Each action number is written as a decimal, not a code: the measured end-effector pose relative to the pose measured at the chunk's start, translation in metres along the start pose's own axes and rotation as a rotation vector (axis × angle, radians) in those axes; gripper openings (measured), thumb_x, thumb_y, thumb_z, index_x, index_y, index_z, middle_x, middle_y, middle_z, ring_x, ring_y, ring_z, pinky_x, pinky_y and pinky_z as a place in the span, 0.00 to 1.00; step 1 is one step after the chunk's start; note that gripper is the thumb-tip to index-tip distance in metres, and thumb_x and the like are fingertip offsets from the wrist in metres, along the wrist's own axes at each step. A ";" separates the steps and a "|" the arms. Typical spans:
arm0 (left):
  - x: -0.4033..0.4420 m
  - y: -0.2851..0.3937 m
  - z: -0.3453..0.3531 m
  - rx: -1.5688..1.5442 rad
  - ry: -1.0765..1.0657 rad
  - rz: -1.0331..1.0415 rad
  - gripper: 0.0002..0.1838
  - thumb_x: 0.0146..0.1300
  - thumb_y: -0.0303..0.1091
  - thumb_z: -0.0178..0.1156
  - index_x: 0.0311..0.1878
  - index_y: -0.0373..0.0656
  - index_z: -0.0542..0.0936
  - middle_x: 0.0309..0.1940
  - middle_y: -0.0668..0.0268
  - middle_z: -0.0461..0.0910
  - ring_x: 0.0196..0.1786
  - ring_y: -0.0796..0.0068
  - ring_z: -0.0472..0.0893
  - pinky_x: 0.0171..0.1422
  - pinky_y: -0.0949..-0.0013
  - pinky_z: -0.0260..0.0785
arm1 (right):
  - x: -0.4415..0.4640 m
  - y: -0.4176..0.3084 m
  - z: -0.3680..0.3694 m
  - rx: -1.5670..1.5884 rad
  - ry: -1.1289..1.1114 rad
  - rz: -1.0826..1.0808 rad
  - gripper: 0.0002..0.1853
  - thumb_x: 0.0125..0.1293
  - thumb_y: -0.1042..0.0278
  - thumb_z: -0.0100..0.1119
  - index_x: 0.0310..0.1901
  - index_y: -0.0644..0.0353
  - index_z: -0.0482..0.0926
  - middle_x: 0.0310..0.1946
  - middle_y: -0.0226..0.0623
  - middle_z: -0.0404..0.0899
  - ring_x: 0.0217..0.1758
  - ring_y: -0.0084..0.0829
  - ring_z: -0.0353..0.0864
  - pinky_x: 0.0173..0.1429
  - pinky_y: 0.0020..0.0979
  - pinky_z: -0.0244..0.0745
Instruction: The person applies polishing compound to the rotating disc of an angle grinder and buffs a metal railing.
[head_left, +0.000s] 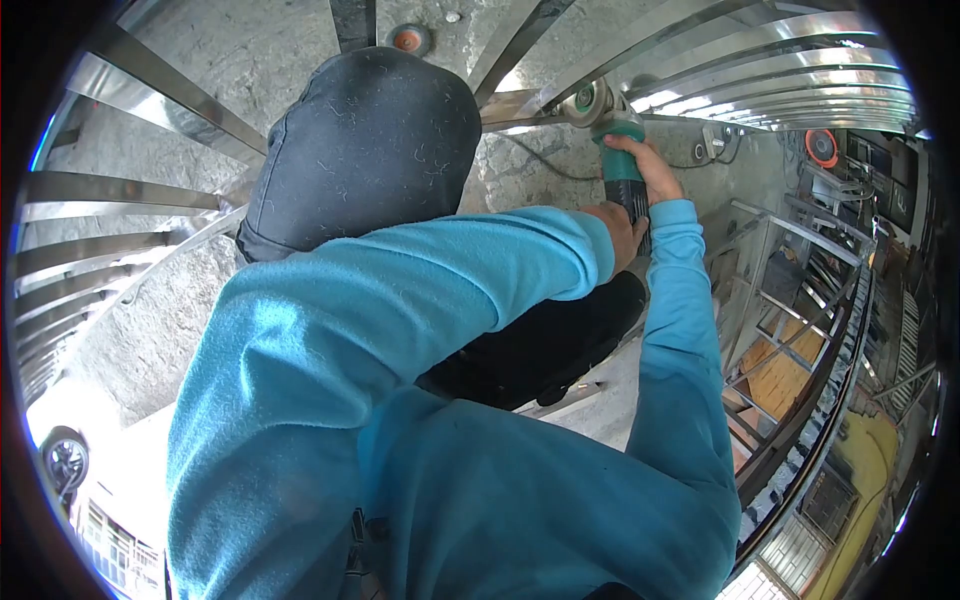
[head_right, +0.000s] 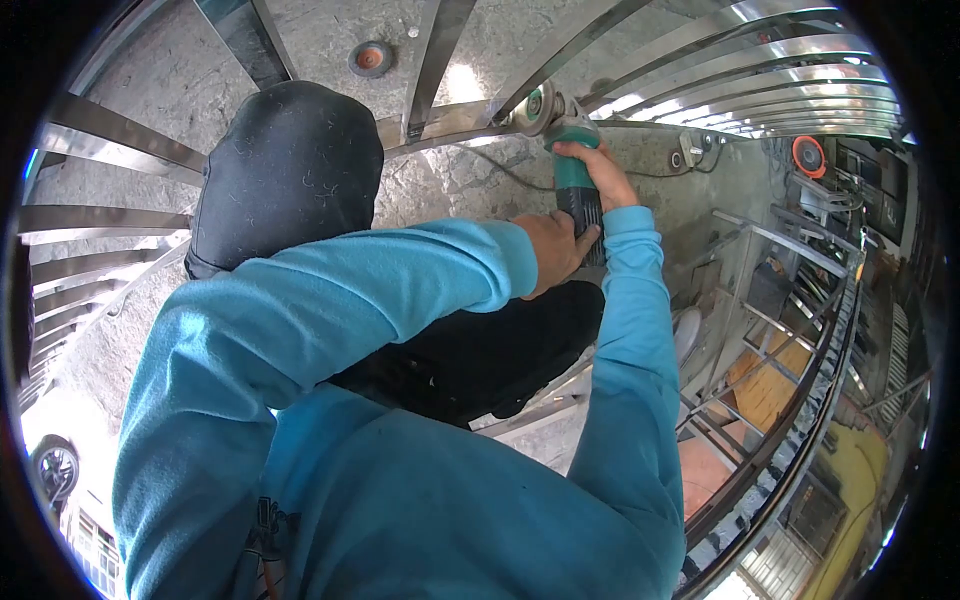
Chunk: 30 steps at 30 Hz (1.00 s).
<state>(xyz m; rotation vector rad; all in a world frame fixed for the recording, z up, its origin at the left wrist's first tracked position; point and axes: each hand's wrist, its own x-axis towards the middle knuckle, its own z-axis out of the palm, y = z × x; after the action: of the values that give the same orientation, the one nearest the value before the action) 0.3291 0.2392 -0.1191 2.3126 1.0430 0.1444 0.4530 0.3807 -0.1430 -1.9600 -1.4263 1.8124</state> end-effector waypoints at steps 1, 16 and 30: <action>0.001 0.000 0.000 0.001 0.001 0.003 0.59 0.41 0.28 0.71 0.79 0.36 0.50 0.49 0.34 0.72 0.40 0.50 0.84 0.35 0.56 0.77 | 0.000 0.002 0.000 -0.007 0.004 0.008 0.24 0.57 0.59 0.73 0.47 0.66 0.74 0.31 0.42 0.79 0.27 0.35 0.83 0.30 0.32 0.80; 0.001 -0.002 0.007 -0.089 -0.017 0.025 0.52 0.47 0.29 0.69 0.77 0.33 0.54 0.45 0.38 0.77 0.44 0.50 0.83 0.40 0.54 0.78 | -0.008 0.005 0.011 0.022 0.049 0.008 0.25 0.55 0.60 0.74 0.49 0.64 0.74 0.33 0.40 0.79 0.29 0.34 0.83 0.30 0.33 0.81; -0.022 -0.001 -0.005 -0.049 -0.238 0.197 0.33 0.51 0.28 0.66 0.65 0.40 0.74 0.36 0.54 0.83 0.39 0.54 0.86 0.39 0.53 0.79 | -0.037 0.118 0.017 0.896 0.140 -0.044 0.23 0.61 0.53 0.67 0.47 0.65 0.75 0.31 0.43 0.80 0.29 0.35 0.84 0.32 0.34 0.83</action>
<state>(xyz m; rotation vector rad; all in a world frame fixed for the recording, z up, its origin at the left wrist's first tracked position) 0.3112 0.2265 -0.1124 2.3172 0.6865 -0.0273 0.5087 0.2824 -0.1965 -1.5007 -0.4452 1.7809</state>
